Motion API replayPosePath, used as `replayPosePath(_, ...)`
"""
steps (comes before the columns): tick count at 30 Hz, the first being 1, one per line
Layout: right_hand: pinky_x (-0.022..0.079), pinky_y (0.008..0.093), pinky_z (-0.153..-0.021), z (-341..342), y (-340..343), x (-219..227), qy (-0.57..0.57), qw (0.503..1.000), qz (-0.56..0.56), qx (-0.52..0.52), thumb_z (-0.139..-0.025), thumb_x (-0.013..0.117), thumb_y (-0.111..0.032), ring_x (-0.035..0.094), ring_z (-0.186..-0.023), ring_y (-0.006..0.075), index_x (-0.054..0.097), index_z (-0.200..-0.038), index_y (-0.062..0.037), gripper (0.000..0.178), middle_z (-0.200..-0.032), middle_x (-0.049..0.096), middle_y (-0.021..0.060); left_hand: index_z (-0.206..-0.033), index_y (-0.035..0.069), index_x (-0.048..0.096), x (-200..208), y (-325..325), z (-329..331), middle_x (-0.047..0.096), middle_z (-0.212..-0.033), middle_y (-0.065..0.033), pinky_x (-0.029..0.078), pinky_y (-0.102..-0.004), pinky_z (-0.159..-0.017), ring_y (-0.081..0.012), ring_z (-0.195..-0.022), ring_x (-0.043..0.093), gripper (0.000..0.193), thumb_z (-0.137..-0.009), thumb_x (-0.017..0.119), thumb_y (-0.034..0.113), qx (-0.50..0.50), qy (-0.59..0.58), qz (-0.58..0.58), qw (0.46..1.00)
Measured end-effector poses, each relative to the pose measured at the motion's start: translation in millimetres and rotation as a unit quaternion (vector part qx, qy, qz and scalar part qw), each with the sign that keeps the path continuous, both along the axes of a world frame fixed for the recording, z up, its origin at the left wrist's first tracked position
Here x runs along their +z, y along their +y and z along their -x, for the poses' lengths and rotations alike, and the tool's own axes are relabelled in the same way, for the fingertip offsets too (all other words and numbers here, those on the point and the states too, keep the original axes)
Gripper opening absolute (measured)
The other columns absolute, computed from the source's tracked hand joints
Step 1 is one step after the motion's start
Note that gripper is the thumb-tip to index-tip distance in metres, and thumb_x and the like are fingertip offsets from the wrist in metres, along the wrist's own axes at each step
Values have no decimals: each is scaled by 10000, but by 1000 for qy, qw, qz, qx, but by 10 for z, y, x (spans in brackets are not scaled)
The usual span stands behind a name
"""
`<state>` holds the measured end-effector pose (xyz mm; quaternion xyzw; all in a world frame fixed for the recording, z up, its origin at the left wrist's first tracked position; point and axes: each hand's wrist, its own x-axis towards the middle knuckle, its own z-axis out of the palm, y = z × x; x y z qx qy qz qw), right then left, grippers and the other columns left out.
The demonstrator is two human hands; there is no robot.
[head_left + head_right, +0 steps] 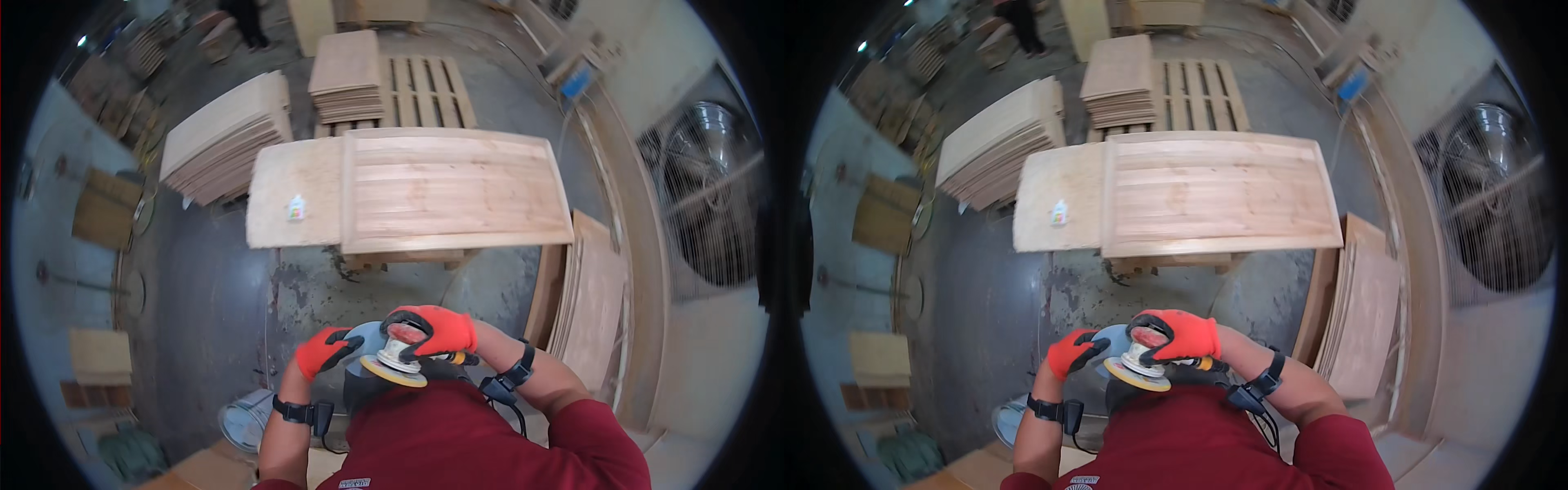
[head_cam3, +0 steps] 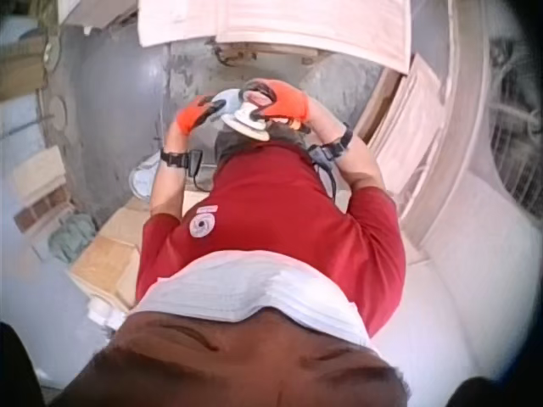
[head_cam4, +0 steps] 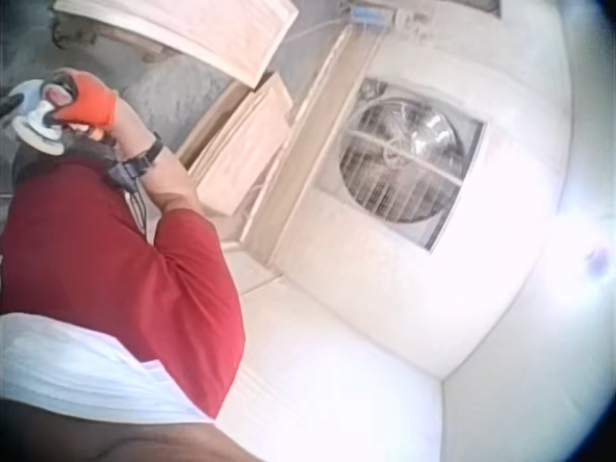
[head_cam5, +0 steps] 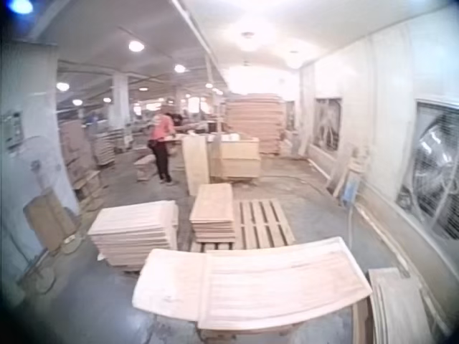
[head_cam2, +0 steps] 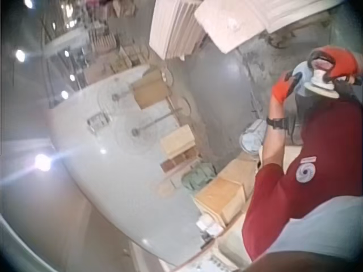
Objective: The person uses an orbital sander to smooth the surface of a large wooden panel. They systematically move the sander across the panel's surface and edges, then briefly wipe the surface with a cloth.
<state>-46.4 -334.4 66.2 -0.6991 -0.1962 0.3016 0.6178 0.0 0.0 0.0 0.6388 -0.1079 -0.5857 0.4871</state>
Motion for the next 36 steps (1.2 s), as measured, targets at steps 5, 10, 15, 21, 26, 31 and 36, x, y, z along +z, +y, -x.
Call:
replayPosePath(5, 482, 406, -1032, 296, -276, 219, 14, 998, 7, -62, -704, 864, -347, 626, -1216, 281, 530, -1407, -88, 821, -1303, 649, 119, -1581, 44, 376, 319, -842, -245, 517, -1535, -81, 386, -352, -1165, -159, -1361, 508, 650, -1065, 560, 394, 95, 206, 285, 931)
replayPosePath(10, 492, 409, -1016, -212, -256, 57, -23, 993, 47, -107, -680, 895, -297, 633, -1193, 297, 547, -1370, -67, 806, -1273, 644, 124, -1565, 42, 406, -50, -1102, -767, 533, -1518, -100, 395, -348, -1162, -194, -1349, 533, 585, -1077, 534, 339, 0, 238, 197, 951)
replayPosePath(15, 493, 410, -1038, -564, -467, 182, 21, 989, 90, -115, -705, 893, -315, 623, -1230, 294, 546, -1381, -60, 801, -1306, 636, 150, -1486, 31, 508, -337, -1340, -872, 594, -1454, -115, 455, -381, -1121, -225, -1295, 592, 539, -1050, 576, 341, 55, 402, 234, 884)
replayPosePath(21, 479, 388, -1046, -873, -508, 182, 72, 951, 156, -259, -726, 870, -234, 621, -1211, 241, 532, -1412, -36, 790, -1271, 658, 132, -1519, 151, 462, -577, -1186, -1283, 665, -1289, -77, 540, -373, -1004, -213, -1141, 665, 664, -994, 601, 532, 186, 464, 260, 826)
replayPosePath(26, 486, 390, -1034, -1026, -491, 137, -9, 909, 129, -396, -701, 903, -149, 626, -1200, 277, 512, -1413, -37, 820, -1294, 615, 157, -1616, 184, 322, -301, -1465, -1735, 448, -1556, -109, 437, -461, -1129, -273, -1353, 517, 760, -995, 547, 559, 272, 437, 330, 791)
replayPosePath(31, 518, 429, -963, -1217, -332, 319, -185, 881, 191, -391, -700, 886, -140, 632, -1110, 374, 524, -1379, -27, 778, -1258, 581, 190, -1644, 140, 242, -161, -1864, -1930, 277, -1687, -117, 292, -445, -1241, -274, -1518, 335, 810, -1005, 533, 543, 244, 389, 381, 802)
replayPosePath(36, 548, 443, -880, -1284, -501, 448, -199, 875, 231, -377, -686, 887, -151, 646, -1070, 380, 527, -1391, -51, 798, -1241, 580, 186, -1646, 170, 223, 18, -2214, -1948, 251, -1694, -122, 297, -512, -1244, -310, -1534, 307, 925, -927, 629, 587, 219, 395, 363, 815)
